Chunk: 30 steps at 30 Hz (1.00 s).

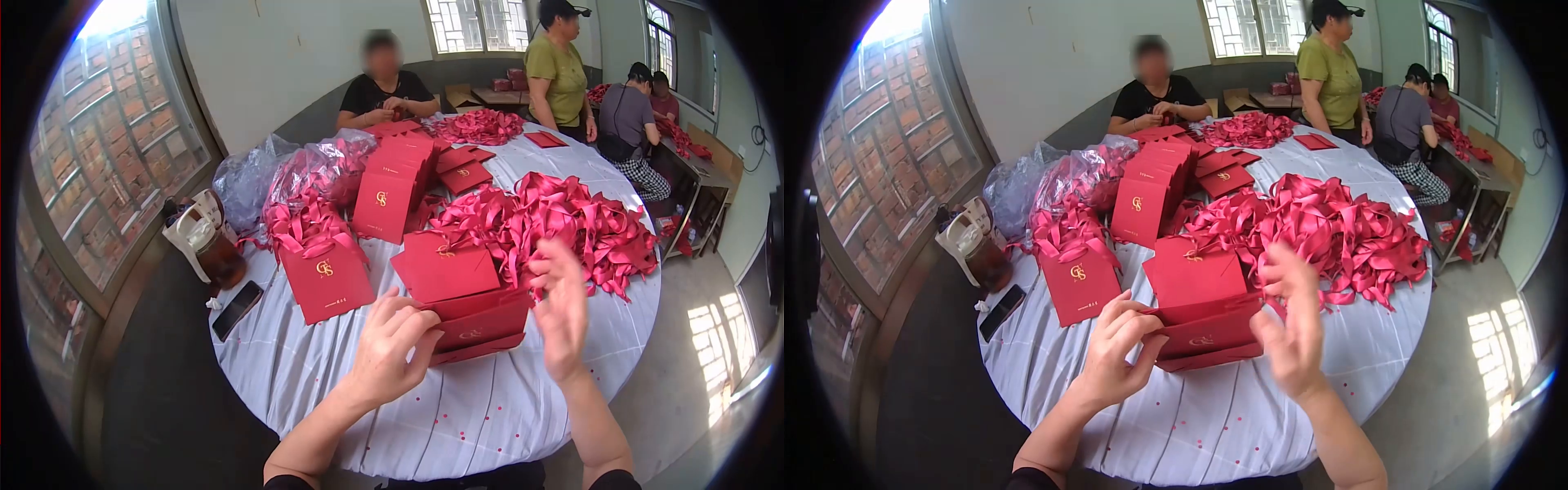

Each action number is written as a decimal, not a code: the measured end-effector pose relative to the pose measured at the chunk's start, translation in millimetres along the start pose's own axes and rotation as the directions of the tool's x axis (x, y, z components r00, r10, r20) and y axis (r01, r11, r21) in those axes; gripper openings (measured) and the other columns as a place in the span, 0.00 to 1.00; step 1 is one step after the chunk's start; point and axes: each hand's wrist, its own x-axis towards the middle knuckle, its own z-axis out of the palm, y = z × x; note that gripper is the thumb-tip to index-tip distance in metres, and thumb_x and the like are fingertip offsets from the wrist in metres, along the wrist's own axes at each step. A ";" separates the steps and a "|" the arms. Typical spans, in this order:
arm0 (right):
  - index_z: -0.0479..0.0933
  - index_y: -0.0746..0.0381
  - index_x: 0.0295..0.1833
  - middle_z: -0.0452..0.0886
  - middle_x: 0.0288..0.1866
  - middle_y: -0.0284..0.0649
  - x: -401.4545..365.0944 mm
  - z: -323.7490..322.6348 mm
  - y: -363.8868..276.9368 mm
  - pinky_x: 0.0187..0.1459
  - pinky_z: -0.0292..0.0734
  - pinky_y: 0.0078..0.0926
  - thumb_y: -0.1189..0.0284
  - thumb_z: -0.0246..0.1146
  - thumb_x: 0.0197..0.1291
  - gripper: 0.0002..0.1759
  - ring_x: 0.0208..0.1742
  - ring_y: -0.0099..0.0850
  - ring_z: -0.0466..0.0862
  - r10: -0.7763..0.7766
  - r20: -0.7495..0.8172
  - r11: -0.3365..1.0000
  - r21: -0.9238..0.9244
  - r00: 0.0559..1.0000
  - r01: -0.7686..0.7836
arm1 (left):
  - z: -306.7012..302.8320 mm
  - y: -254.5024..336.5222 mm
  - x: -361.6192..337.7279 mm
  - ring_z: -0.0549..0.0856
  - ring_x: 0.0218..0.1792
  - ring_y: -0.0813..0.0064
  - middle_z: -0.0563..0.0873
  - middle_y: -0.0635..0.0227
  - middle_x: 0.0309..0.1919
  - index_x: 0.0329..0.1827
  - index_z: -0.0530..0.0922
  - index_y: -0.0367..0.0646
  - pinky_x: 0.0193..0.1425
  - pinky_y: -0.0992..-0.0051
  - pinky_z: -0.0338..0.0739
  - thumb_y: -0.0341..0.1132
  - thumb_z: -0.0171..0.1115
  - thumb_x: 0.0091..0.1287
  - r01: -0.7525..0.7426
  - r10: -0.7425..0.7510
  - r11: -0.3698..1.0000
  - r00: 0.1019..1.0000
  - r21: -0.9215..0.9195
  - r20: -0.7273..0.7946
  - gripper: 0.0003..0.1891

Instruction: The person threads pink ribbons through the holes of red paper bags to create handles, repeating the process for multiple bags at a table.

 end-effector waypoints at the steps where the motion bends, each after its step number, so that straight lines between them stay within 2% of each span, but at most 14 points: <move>1: 0.51 0.66 0.75 0.61 0.70 0.50 3.9 -1.0 2.1 0.58 0.66 0.27 0.65 0.56 0.61 0.40 0.58 0.31 0.72 0.064 -0.069 0.988 0.144 0.996 -0.054 | -1.1 -1.9 0.4 0.80 0.40 0.62 0.79 0.65 0.28 0.36 0.78 0.40 0.59 0.54 0.71 0.22 0.67 0.50 0.005 -0.005 1.000 1.000 0.017 -0.023 0.11; 3: 0.43 0.64 0.78 0.60 0.71 0.51 8.6 2.2 -4.9 0.57 0.66 0.25 0.64 0.54 0.63 0.43 0.58 0.30 0.72 0.216 -0.101 0.949 0.257 0.971 -0.184 | -2.4 -7.3 -0.9 0.79 0.37 0.60 0.80 0.62 0.28 0.36 0.78 0.38 0.54 0.60 0.74 0.18 0.66 0.49 0.026 -0.024 0.999 0.998 0.032 -0.060 0.11; 4: 0.39 0.63 0.78 0.57 0.74 0.52 9.2 1.9 -2.7 0.57 0.66 0.24 0.65 0.55 0.61 0.46 0.57 0.29 0.73 0.223 -0.069 0.936 0.296 0.972 -0.194 | -1.5 -9.5 -2.1 0.79 0.37 0.60 0.80 0.62 0.28 0.35 0.77 0.37 0.50 0.62 0.74 0.18 0.65 0.49 0.042 -0.037 0.998 0.995 0.047 -0.096 0.11; 6: 0.37 0.62 0.79 0.54 0.76 0.54 7.3 2.2 -2.6 0.56 0.68 0.24 0.69 0.57 0.59 0.48 0.55 0.28 0.75 0.137 -0.015 0.968 0.213 0.990 -0.131 | -1.0 -12.6 -1.7 0.78 0.36 0.59 0.79 0.62 0.27 0.35 0.77 0.36 0.40 0.66 0.71 0.17 0.64 0.48 0.058 -0.046 0.996 0.987 0.072 -0.157 0.11; 7: 0.34 0.61 0.79 0.51 0.77 0.55 5.9 4.6 -2.6 0.51 0.71 0.21 0.74 0.58 0.56 0.50 0.49 0.26 0.78 0.102 -0.010 0.958 0.271 0.995 -0.096 | -0.5 -13.0 -1.3 0.78 0.36 0.59 0.79 0.62 0.27 0.35 0.77 0.36 0.40 0.66 0.71 0.17 0.64 0.48 0.058 -0.046 0.996 0.986 0.069 -0.162 0.11; 8: 0.34 0.61 0.79 0.51 0.77 0.55 6.6 4.4 -2.4 0.51 0.71 0.21 0.74 0.58 0.56 0.50 0.49 0.26 0.78 0.102 -0.006 0.959 0.268 0.995 -0.096 | -0.6 -13.0 -1.4 0.78 0.36 0.58 0.79 0.61 0.27 0.35 0.77 0.37 0.42 0.65 0.71 0.18 0.64 0.48 0.066 -0.051 0.994 0.984 0.087 -0.170 0.11; 10: 0.34 0.60 0.79 0.50 0.77 0.55 4.8 3.7 -2.7 0.44 0.72 0.17 0.78 0.58 0.55 0.51 0.40 0.22 0.77 0.118 0.010 0.954 0.277 0.993 -0.116 | 1.5 -12.4 -3.5 0.78 0.36 0.57 0.78 0.61 0.26 0.35 0.77 0.37 0.43 0.64 0.71 0.18 0.63 0.47 0.082 -0.064 0.992 0.983 0.099 -0.173 0.11; 14: 0.33 0.60 0.79 0.50 0.78 0.51 4.8 3.8 -0.2 0.39 0.71 0.14 0.77 0.59 0.54 0.52 0.34 0.19 0.73 0.131 0.021 0.956 0.261 0.991 -0.132 | 5.4 -11.9 -3.3 0.78 0.36 0.58 0.78 0.61 0.27 0.35 0.77 0.37 0.43 0.64 0.71 0.18 0.63 0.47 0.042 -0.026 0.993 0.988 0.108 -0.151 0.11; 17: 0.35 0.61 0.79 0.50 0.77 0.55 3.9 4.4 -1.6 0.41 0.72 0.15 0.79 0.59 0.54 0.52 0.33 0.18 0.72 0.147 0.033 0.949 0.277 0.989 -0.150 | 6.2 -10.5 -2.7 0.78 0.36 0.58 0.78 0.61 0.27 0.35 0.77 0.36 0.43 0.64 0.71 0.18 0.63 0.47 0.028 -0.010 0.992 0.989 0.121 -0.146 0.12; 30: 0.37 0.61 0.79 0.53 0.76 0.56 2.6 4.7 -3.6 0.43 0.75 0.17 0.79 0.60 0.55 0.51 0.37 0.21 0.77 0.189 0.068 0.940 0.276 0.980 -0.201 | 9.6 -7.8 -3.5 0.76 0.37 0.57 0.77 0.59 0.28 0.39 0.76 0.34 0.41 0.65 0.72 0.17 0.63 0.48 0.029 -0.010 0.991 0.990 0.133 -0.138 0.14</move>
